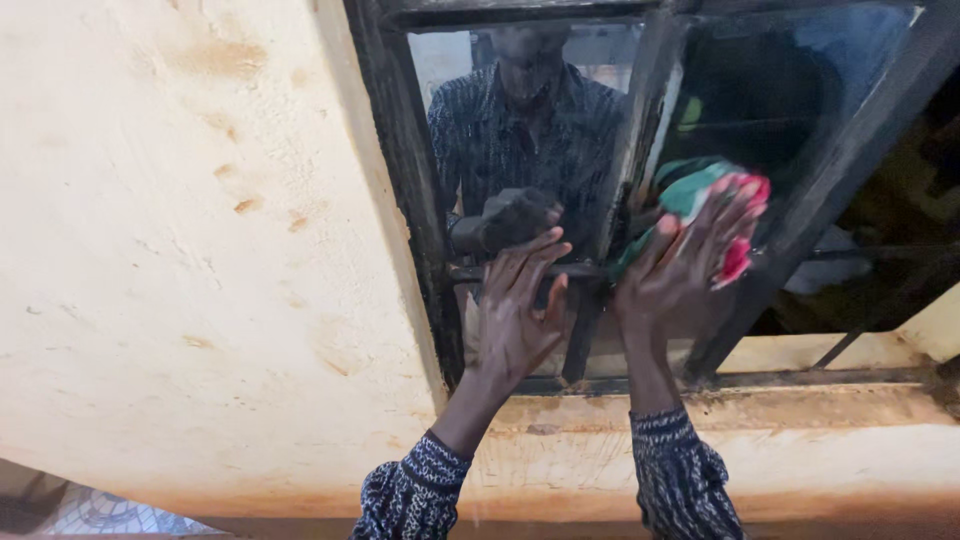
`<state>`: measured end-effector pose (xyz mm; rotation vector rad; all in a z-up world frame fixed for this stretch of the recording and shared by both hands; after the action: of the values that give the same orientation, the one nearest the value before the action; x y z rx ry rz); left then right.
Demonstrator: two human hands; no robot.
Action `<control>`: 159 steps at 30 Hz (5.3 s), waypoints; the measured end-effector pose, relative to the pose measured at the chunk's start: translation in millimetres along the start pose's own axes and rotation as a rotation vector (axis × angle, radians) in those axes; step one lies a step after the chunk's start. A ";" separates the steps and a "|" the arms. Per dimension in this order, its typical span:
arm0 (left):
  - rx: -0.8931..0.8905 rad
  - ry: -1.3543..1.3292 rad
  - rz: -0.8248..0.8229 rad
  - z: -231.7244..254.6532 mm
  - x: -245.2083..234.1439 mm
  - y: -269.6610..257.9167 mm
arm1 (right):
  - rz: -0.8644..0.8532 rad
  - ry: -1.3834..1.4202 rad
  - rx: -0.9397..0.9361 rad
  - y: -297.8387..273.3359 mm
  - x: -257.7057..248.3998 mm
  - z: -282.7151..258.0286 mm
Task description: The person washes a rag in a bucket of water and then wipes the glass panes and metal frame of a window.
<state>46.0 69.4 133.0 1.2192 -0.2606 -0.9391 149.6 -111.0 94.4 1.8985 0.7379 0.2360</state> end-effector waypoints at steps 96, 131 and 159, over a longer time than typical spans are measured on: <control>-0.460 -0.303 0.137 -72.2 -25.9 -62.9 | -0.177 0.165 -0.852 -46.5 45.4 -155.1; -0.451 -0.032 0.017 -62.0 -31.0 -26.2 | 0.327 0.067 -0.586 115.9 -8.2 -131.1; -0.446 -0.153 -0.035 -69.5 -42.9 -38.8 | -0.034 0.205 -0.507 -6.3 27.7 -123.5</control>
<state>45.3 146.7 86.0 0.7457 -0.1400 -1.0561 110.4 0.9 139.0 1.3916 0.7609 0.5478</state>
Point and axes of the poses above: each hand's wrist, its own y-axis towards the middle knuckle, its own x-axis out of the palm, z = x × y, the point moved 7 cm from there along y, towards the middle knuckle, and after that the axes turned 1 degree about -y, right-handed, at the moved point
